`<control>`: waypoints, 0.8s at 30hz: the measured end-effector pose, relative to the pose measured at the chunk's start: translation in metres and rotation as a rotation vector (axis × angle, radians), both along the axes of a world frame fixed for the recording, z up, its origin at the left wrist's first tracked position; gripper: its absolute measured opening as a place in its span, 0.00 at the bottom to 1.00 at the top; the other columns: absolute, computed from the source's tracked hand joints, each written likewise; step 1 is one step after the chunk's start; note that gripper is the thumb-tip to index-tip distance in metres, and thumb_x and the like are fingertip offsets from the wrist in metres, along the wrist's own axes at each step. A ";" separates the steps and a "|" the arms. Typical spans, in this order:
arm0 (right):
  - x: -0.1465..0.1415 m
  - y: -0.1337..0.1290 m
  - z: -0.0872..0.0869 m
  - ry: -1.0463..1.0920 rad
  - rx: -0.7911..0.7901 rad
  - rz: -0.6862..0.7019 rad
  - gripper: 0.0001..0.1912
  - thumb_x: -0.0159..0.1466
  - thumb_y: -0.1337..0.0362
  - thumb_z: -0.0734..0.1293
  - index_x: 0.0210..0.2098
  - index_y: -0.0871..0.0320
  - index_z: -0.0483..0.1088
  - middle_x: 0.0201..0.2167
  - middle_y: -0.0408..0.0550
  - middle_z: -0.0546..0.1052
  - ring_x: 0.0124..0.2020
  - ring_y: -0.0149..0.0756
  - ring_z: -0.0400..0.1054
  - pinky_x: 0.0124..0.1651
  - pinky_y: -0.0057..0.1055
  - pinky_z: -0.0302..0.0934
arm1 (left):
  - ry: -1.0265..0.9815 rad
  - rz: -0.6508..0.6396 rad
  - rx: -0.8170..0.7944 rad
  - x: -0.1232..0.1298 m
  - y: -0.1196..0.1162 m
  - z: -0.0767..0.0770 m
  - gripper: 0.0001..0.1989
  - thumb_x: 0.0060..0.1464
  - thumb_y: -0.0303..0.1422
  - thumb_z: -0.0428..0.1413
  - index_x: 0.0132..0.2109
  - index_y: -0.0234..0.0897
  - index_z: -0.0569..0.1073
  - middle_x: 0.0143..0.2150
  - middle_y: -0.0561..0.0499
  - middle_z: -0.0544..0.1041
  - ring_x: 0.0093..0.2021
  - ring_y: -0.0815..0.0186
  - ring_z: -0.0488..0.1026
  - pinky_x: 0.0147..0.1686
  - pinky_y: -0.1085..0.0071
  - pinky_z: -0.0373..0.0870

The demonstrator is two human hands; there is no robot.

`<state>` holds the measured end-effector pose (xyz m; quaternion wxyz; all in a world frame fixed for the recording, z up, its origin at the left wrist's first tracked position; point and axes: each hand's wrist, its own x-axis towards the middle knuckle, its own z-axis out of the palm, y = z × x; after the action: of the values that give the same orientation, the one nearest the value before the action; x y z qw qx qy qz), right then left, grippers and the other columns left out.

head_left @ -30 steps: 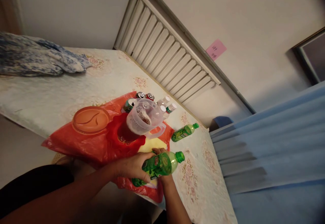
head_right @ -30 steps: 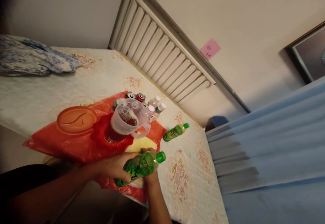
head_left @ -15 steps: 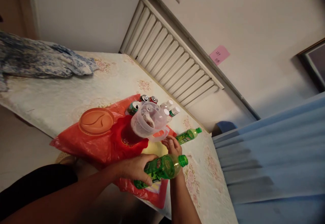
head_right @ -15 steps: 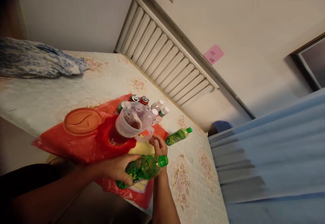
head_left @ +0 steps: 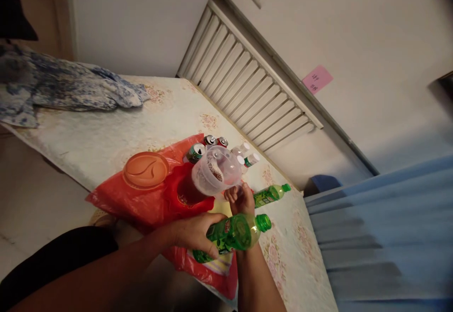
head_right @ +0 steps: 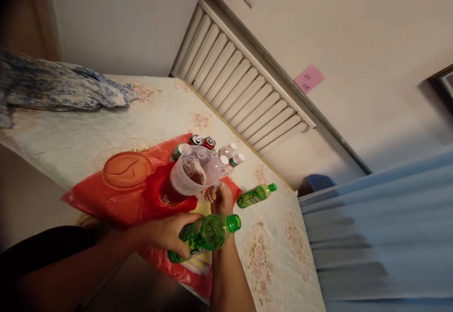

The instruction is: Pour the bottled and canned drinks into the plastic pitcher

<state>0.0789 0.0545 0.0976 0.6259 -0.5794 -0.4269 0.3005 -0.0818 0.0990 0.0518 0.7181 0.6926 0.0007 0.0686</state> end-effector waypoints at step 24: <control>0.016 -0.068 0.136 0.174 0.351 -0.373 0.15 0.56 0.60 0.68 0.20 0.57 0.58 0.18 0.33 0.60 0.15 0.20 0.46 0.17 0.21 0.43 | -0.096 0.038 -0.042 -0.008 0.032 0.019 0.41 0.36 0.31 0.67 0.61 0.41 0.68 0.56 0.51 0.76 0.55 0.53 0.71 0.53 0.64 0.69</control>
<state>0.0948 -0.0136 0.2340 0.7957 -0.5026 -0.3030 0.1500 -0.0898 0.1308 0.0708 0.7303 0.6730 -0.0190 0.1153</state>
